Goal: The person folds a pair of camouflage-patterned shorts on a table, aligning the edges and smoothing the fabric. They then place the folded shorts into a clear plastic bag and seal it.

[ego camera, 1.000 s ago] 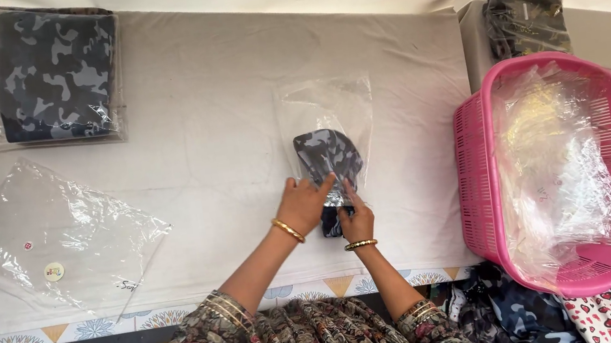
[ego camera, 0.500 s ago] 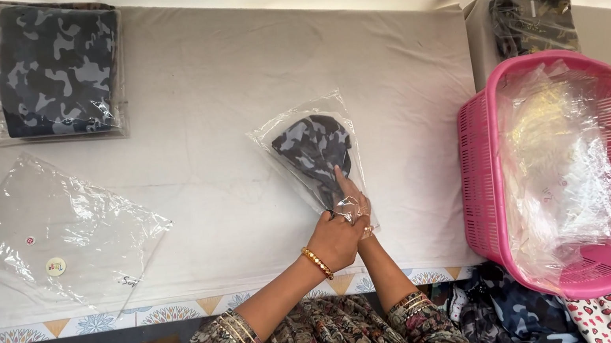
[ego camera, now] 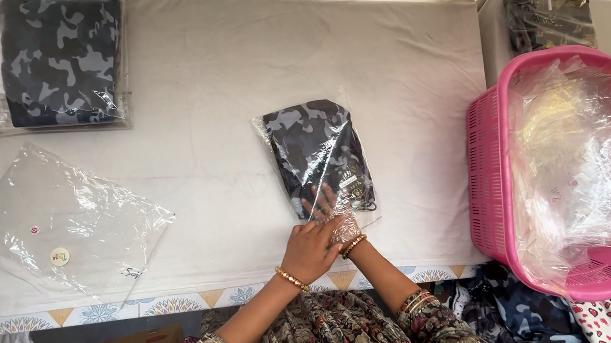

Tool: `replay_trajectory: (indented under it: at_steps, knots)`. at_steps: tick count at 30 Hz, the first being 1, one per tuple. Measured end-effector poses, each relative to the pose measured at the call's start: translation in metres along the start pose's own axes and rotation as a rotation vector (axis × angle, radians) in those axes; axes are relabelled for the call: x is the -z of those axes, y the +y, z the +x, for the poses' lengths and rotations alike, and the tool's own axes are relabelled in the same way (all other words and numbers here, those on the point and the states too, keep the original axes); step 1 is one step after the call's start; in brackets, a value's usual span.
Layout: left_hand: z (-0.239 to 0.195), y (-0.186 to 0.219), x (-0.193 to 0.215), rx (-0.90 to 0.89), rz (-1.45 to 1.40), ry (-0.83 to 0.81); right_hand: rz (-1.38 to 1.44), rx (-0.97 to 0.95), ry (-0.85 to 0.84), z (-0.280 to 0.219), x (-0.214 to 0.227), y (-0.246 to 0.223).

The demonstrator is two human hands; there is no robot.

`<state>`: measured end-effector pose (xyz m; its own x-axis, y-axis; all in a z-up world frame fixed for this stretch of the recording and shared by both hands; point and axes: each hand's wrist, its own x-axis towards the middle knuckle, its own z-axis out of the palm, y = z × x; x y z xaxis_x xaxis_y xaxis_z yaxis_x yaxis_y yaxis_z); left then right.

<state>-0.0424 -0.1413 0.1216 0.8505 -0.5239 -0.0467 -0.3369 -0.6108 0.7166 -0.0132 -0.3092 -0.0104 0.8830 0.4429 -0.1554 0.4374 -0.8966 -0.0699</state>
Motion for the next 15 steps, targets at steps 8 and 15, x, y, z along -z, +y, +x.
replay_trajectory:
  at_steps: [8, 15]
  knots:
    - [-0.008, -0.039, -0.044, 0.211, 0.020, 0.042, 0.166, -0.169, 0.262, -0.003, 0.018, 0.037]
    - [0.029, -0.087, -0.093, 0.877, -0.840, 0.414, 0.623, -0.667, 0.587, 0.028, 0.019, 0.048]
